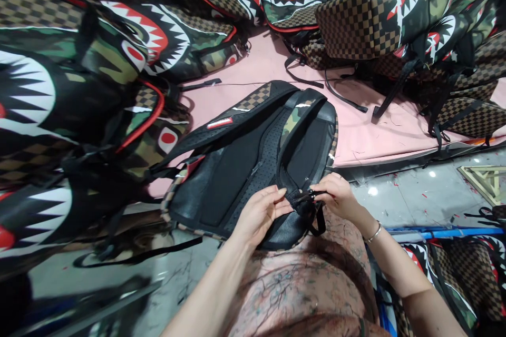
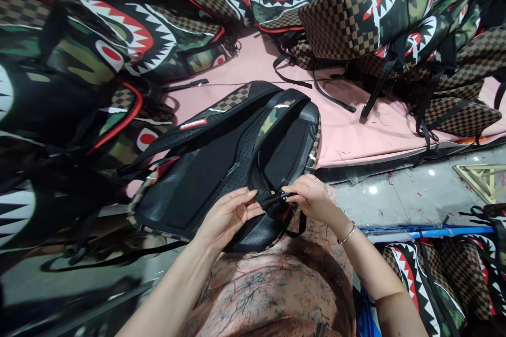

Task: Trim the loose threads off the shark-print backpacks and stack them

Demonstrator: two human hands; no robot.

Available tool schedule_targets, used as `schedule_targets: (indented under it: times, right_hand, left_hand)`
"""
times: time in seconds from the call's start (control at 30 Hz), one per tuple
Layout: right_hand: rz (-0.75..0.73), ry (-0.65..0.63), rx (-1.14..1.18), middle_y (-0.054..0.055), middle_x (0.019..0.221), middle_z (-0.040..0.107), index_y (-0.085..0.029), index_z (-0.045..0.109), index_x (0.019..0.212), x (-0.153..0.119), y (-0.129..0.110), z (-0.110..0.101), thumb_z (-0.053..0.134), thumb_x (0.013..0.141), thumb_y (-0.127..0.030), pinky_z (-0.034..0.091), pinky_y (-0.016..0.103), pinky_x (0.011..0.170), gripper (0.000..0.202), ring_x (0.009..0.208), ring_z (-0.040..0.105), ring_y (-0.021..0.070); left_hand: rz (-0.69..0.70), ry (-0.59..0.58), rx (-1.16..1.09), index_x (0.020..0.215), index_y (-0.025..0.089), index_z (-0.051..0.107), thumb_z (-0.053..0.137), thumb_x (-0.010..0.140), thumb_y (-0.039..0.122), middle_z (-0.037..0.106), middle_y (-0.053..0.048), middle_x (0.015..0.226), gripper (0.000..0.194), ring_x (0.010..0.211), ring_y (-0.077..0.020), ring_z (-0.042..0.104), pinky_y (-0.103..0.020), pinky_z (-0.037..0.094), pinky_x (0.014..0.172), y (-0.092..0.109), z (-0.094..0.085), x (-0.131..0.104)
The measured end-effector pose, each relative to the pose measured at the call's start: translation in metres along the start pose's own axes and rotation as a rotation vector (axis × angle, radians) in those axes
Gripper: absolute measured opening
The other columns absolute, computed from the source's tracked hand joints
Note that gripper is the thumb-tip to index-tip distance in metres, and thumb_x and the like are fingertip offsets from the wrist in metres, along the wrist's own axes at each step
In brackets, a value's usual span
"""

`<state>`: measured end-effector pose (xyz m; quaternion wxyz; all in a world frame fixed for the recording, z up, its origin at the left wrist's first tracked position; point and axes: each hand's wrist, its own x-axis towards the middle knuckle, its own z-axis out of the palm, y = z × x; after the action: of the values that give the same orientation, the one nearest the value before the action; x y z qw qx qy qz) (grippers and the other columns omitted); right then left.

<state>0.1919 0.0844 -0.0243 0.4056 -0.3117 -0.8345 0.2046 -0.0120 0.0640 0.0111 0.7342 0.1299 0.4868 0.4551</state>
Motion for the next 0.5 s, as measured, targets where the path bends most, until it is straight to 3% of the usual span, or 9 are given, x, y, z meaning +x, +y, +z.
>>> schedule_targets:
  times: [0.2, 0.5]
  right_hand:
    - [-0.010, -0.064, -0.076, 0.004, 0.080, 0.062, -0.020, 0.059, 0.102, -0.002, -0.001, 0.000, 0.046, 0.090, -0.029, 0.041, 0.032, 0.070, 0.019, 0.076, 0.055, 0.0167]
    - [0.101, -0.016, -0.093, 0.006, 0.084, 0.063, -0.020, 0.060, 0.100, -0.005, -0.010, 0.003, 0.042, 0.091, -0.034, 0.042, 0.033, 0.071, 0.025, 0.078, 0.055, 0.0179]
  left_hand:
    - [-0.003, 0.019, -0.014, 0.061, 0.013, 0.054, 0.064, 0.067, 0.005, 0.062, 0.001, 0.051, 0.014, 0.047, -0.0119, 0.061, -0.024, 0.055, 0.050, 0.001, 0.003, -0.001]
    - [-0.001, 0.023, 0.019, 0.062, 0.013, 0.053, 0.065, 0.066, 0.007, 0.062, 0.001, 0.052, 0.015, 0.049, -0.0121, 0.062, -0.024, 0.056, 0.052, -0.001, 0.001, -0.001]
